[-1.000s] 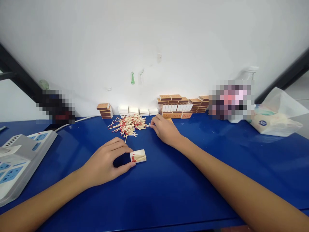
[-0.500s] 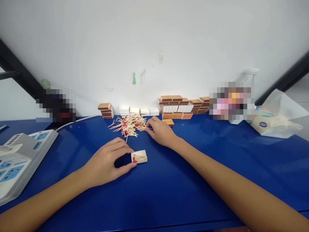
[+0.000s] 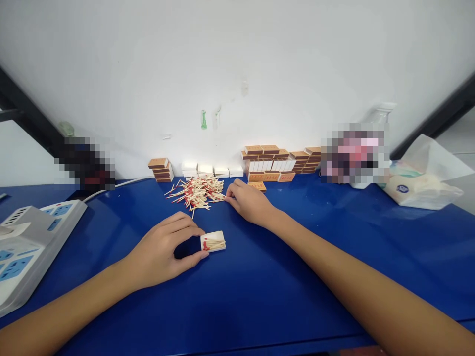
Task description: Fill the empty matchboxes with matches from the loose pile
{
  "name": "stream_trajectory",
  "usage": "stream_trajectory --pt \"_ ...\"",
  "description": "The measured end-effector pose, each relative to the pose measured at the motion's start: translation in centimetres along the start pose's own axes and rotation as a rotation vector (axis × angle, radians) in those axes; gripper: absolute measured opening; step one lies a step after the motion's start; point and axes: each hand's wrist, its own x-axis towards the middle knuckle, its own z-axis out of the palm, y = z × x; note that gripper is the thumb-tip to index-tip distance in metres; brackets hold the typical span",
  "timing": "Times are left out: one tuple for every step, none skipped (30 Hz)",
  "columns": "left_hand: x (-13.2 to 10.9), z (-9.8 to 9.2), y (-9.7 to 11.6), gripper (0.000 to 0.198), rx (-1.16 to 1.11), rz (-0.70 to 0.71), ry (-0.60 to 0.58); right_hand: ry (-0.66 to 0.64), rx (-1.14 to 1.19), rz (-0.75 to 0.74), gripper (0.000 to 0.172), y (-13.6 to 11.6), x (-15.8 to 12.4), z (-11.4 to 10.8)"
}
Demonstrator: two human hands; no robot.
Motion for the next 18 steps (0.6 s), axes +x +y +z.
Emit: stream_trajectory --pt "0.0 0.0 0.0 0.023 0.0 0.0 -0.003 -0.014 -0.01 0.002 0.012 0.0 -0.1 -0.1" --pt "0.0 0.0 0.0 0.024 -0.001 -0.001 -0.005 -0.025 -0.019 0.002 0.012 0.0 -0.2 -0.2" --pt "0.0 0.0 0.0 0.024 -0.002 -0.002 -0.007 -0.035 -0.025 0.002 0.013 0.0 -0.3 -0.3" --pt "0.0 0.0 -0.1 0.025 -0.004 -0.005 -0.008 -0.043 -0.031 0.004 0.014 0.0 -0.4 -0.3" --pt "0.0 0.0 -0.1 0.025 -0.006 -0.007 -0.008 -0.052 -0.035 0.008 0.014 0.0 -0.5 -0.4" --pt "0.0 0.0 -0.1 0.025 -0.008 -0.008 -0.006 -0.062 -0.036 0.014 0.014 0.0 -0.6 -0.5" --pt "0.0 0.0 -0.1 0.024 -0.008 -0.009 -0.003 -0.074 -0.033 0.019 0.014 0.0 -0.7 -0.5" --pt "0.0 0.0 -0.1 0.024 -0.008 -0.008 0.001 -0.087 -0.028 0.024 0.015 0.0 -0.8 -0.6" --pt "0.0 0.0 -0.1 0.024 -0.007 -0.007 0.003 -0.099 -0.021 0.028 0.015 0.0 -0.9 -0.7" --pt "0.0 0.0 -0.1 0.023 -0.004 -0.006 0.004 -0.109 -0.015 0.029 0.015 0.1 -1.1 -0.8" --pt "0.0 -0.1 -0.1 0.023 -0.002 -0.004 0.004 -0.118 -0.01 0.029 0.016 0.2 -1.2 -0.9" --pt "0.0 -0.1 -0.1 0.024 0.0 -0.003 0.003 -0.126 -0.005 0.03 0.016 0.2 -1.4 -1.0" --pt "0.0 -0.1 -0.1 0.024 0.001 -0.003 0.002 -0.133 0.002 0.033 0.016 0.3 -1.5 -1.2" --pt "0.0 0.0 -0.1 0.024 0.002 -0.003 0.003 -0.139 0.01 0.037 0.016 0.3 -1.6 -1.3" --pt "0.0 0.0 -0.2 0.024 0.001 -0.005 0.005 -0.146 0.019 0.037 0.016 0.2 -1.7 -1.5" --pt "0.0 0.0 -0.2 0.024 0.0 -0.005 0.008 -0.151 0.028 0.033 0.016 0.2 -1.8 -1.6" --pt "0.0 0.0 -0.3 0.024 0.0 -0.008 0.011 -0.153 0.035 0.027 0.016 0.1 -1.9 -1.8" --pt "0.0 0.1 -0.4 0.024 0.001 -0.01 0.014 -0.153 0.04 0.016 0.016 -0.1 -1.9 -2.0"
